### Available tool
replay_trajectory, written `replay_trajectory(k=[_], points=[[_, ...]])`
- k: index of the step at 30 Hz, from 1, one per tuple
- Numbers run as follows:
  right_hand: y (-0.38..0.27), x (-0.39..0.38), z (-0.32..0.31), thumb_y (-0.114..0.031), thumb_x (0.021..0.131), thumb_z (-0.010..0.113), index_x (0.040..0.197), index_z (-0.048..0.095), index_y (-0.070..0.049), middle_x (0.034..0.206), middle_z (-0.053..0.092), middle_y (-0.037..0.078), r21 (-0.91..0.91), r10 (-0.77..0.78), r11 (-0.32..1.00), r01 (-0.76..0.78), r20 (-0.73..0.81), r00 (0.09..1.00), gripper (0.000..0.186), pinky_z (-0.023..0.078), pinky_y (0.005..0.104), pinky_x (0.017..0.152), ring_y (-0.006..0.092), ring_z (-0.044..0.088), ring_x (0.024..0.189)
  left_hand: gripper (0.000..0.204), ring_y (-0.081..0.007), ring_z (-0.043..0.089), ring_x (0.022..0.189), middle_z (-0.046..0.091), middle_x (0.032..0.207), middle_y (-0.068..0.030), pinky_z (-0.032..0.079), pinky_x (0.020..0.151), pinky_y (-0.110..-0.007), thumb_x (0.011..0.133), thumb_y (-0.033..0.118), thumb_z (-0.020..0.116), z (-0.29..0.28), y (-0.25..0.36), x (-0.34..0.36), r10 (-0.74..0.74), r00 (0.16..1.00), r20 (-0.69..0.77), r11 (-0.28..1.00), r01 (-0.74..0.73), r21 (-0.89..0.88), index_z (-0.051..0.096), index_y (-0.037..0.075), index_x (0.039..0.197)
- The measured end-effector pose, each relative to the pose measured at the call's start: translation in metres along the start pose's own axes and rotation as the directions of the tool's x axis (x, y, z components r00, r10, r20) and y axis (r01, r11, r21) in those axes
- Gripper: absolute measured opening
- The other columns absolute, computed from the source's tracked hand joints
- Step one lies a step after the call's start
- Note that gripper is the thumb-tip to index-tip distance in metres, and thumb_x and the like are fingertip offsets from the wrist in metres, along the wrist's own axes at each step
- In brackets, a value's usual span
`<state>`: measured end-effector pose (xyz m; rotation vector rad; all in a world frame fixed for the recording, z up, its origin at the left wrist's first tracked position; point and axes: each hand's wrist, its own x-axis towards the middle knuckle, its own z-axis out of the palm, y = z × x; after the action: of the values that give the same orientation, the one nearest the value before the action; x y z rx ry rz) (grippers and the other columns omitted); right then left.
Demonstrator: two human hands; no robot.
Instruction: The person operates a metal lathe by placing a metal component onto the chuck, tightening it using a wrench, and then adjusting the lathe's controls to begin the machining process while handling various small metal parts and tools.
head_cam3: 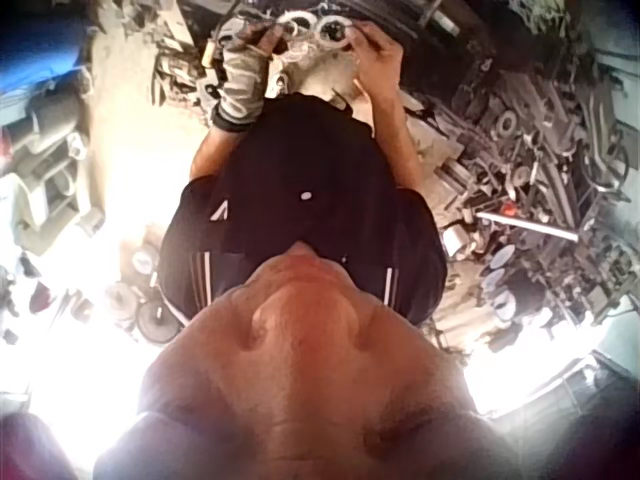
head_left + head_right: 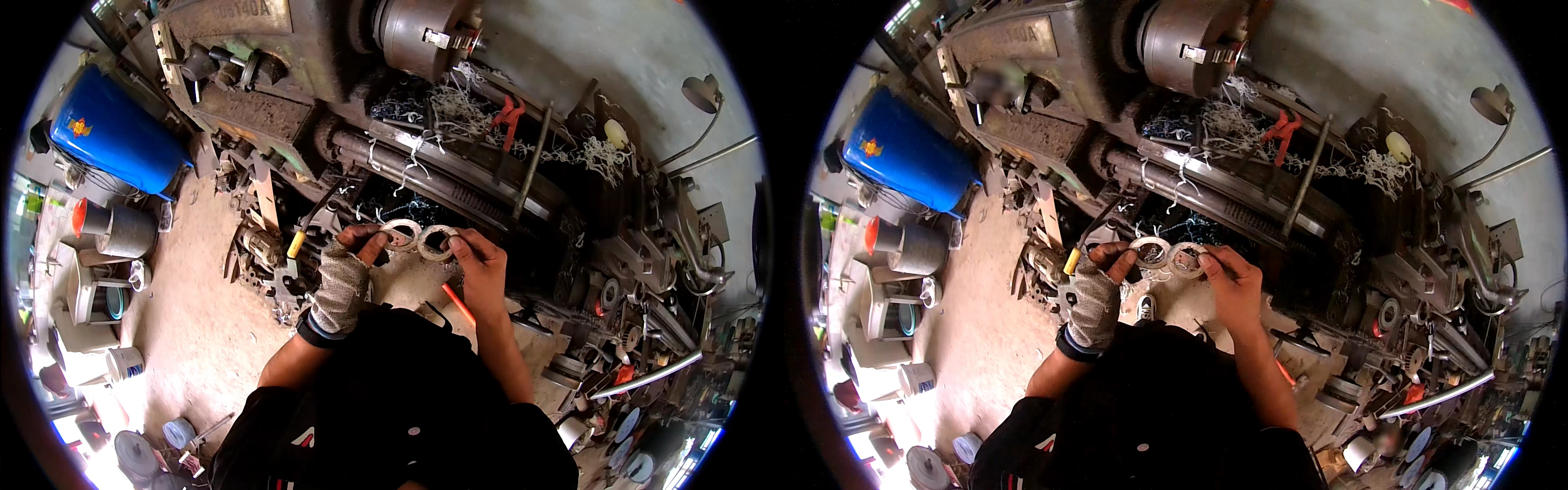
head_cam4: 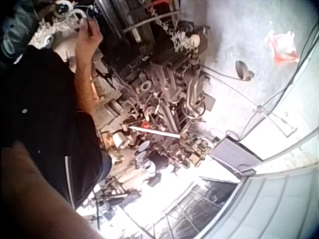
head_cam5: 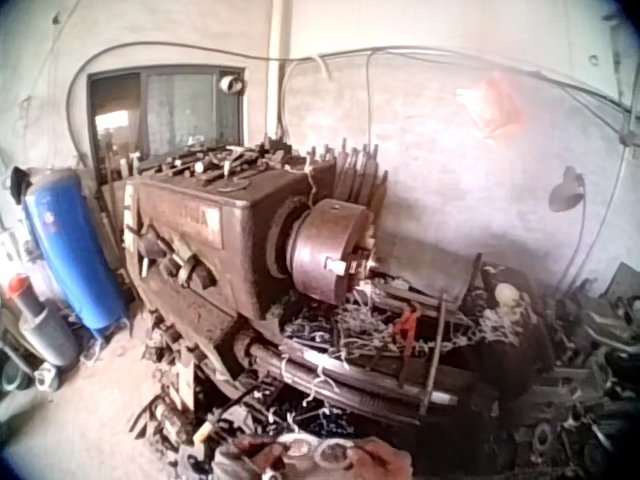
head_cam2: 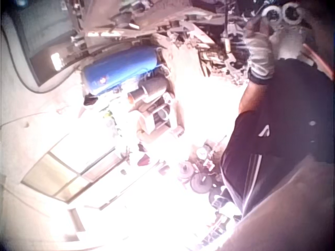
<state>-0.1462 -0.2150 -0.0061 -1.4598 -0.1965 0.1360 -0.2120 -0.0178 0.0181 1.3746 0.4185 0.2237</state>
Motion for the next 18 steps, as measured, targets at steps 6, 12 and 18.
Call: replay_trajectory(k=[6, 12, 18], points=[[0.006, -0.005, -0.001, -0.006, 0.089, 0.077, 0.104, 0.073, 0.005, 0.092, 0.072, 0.003, 0.075, 0.05, 0.996, -0.047, -0.042, 0.998, 0.019, 0.05, 0.0235, 0.077, 0.0088, 0.063, 0.084, 0.016, -0.0125, 0.061, 0.086, 0.067, 0.091, -0.0038, 0.049, 0.08, -0.028, 0.095, 0.014, 0.071, -0.006, -0.008, -0.006, 0.071, 0.997, -0.024, 0.994, -0.069, 0.082, 0.069, 0.002, 0.105], [0.007, -0.006, 0.003, -0.004, 0.085, 0.081, 0.1, 0.073, 0.004, 0.092, 0.072, 0.004, 0.084, 0.054, 0.995, -0.052, -0.024, 0.998, 0.019, 0.052, 0.0245, 0.076, 0.0097, 0.064, 0.082, 0.016, -0.0166, 0.065, 0.092, 0.07, 0.101, -0.0075, 0.052, 0.084, -0.03, 0.087, -0.001, 0.076, -0.01, -0.008, -0.01, 0.166, 0.984, -0.068, 0.967, -0.148, 0.209, 0.069, 0.003, 0.101], [0.005, -0.005, 0.01, -0.002, 0.084, 0.081, 0.095, 0.072, 0.003, 0.089, 0.07, 0.004, 0.086, -0.006, 0.996, 0.001, 0.052, 0.999, 0.016, 0.05, 0.0233, 0.071, 0.0091, 0.062, 0.078, 0.016, -0.0159, 0.064, 0.092, 0.069, 0.099, -0.0065, 0.051, 0.085, -0.029, 0.087, 0.0, 0.077, -0.009, 0.006, -0.019, 0.142, 0.983, -0.12, 0.976, -0.119, 0.181, 0.069, 0.003, 0.101]])
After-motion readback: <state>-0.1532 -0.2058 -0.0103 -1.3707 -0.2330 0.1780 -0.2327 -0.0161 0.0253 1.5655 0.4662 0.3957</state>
